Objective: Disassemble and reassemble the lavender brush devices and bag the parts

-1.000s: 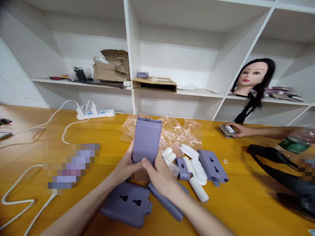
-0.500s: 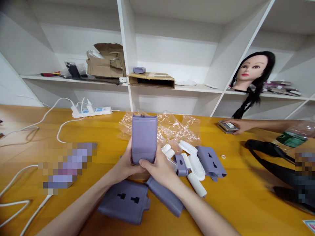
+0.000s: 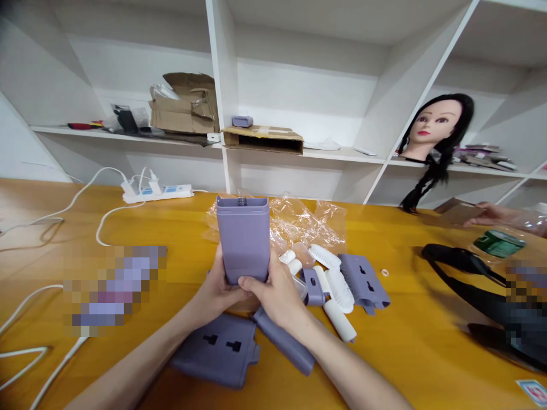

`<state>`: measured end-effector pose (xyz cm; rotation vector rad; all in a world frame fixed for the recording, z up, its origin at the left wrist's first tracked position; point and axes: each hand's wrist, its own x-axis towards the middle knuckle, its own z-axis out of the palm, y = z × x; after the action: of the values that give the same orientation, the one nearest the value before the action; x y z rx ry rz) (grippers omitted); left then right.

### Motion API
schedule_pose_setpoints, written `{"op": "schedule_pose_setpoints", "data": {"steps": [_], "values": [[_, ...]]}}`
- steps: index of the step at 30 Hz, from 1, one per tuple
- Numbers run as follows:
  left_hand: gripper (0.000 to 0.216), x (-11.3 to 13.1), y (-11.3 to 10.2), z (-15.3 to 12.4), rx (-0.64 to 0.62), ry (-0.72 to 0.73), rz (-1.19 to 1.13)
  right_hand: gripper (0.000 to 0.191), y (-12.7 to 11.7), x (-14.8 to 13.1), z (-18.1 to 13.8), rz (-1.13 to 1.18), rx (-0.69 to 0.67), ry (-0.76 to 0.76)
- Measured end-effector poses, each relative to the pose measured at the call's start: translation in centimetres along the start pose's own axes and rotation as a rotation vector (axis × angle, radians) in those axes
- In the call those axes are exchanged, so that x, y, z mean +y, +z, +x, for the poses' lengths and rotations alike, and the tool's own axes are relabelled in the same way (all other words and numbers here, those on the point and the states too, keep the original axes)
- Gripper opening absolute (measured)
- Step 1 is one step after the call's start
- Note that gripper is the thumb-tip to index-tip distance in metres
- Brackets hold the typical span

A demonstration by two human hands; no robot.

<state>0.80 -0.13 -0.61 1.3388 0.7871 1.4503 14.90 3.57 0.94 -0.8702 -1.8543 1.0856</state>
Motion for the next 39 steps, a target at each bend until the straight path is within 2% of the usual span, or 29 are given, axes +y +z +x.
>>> {"op": "schedule_pose_setpoints", "data": {"steps": [4,8,11,15,17,21,23,25,27,30,32,36,39], "values": [[0.097,0.3,-0.6,0.3,-0.058,-0.034,-0.075,0.043,-0.9,-0.1,0.2,0.021,-0.104,0.002],[0.105,0.1,-1.1,0.6,-0.079,-0.126,-0.176,0.036,-1.6,-0.2,0.3,0.048,-0.187,0.072],[0.105,-0.1,-1.0,0.7,-0.044,-0.15,-0.26,0.038,-1.5,-0.1,0.5,0.113,-0.168,0.133],[0.088,-0.1,-0.6,0.8,0.013,-0.108,-0.295,0.036,-1.1,-0.1,1.0,0.139,-0.107,0.143],[0.078,0.0,-0.3,0.9,0.077,-0.087,-0.229,0.032,-0.9,-0.2,0.9,0.014,-0.022,0.066],[0.058,0.5,0.5,1.0,0.264,-0.129,-0.219,0.029,-0.2,0.0,-0.1,-0.437,0.231,-0.111],[0.05,0.7,0.8,1.0,0.37,-0.174,-0.345,0.034,0.3,0.2,-0.8,-0.58,0.229,-0.209],[0.051,0.9,1.0,0.9,0.45,-0.198,-0.45,0.045,0.7,0.2,-1.2,-0.626,0.167,-0.27],[0.056,1.1,1.1,0.7,0.476,-0.218,-0.492,0.058,0.9,-0.5,-1.4,-0.591,0.117,-0.213],[0.065,1.4,1.3,0.3,0.468,-0.257,-0.491,0.093,0.6,-2.0,-1.3,-0.49,0.064,0.012],[0.069,1.5,1.6,0.0,0.463,-0.263,-0.484,0.102,0.2,-2.7,-1.0,-0.461,0.028,0.09],[0.072,1.4,1.9,-0.3,0.44,-0.228,-0.431,0.097,0.0,-2.9,-0.7,-0.411,-0.022,0.058],[0.066,1.1,1.6,-0.3,0.44,-0.107,-0.32,0.082,0.5,-3.2,-0.8,-0.393,0.016,0.034]]}}
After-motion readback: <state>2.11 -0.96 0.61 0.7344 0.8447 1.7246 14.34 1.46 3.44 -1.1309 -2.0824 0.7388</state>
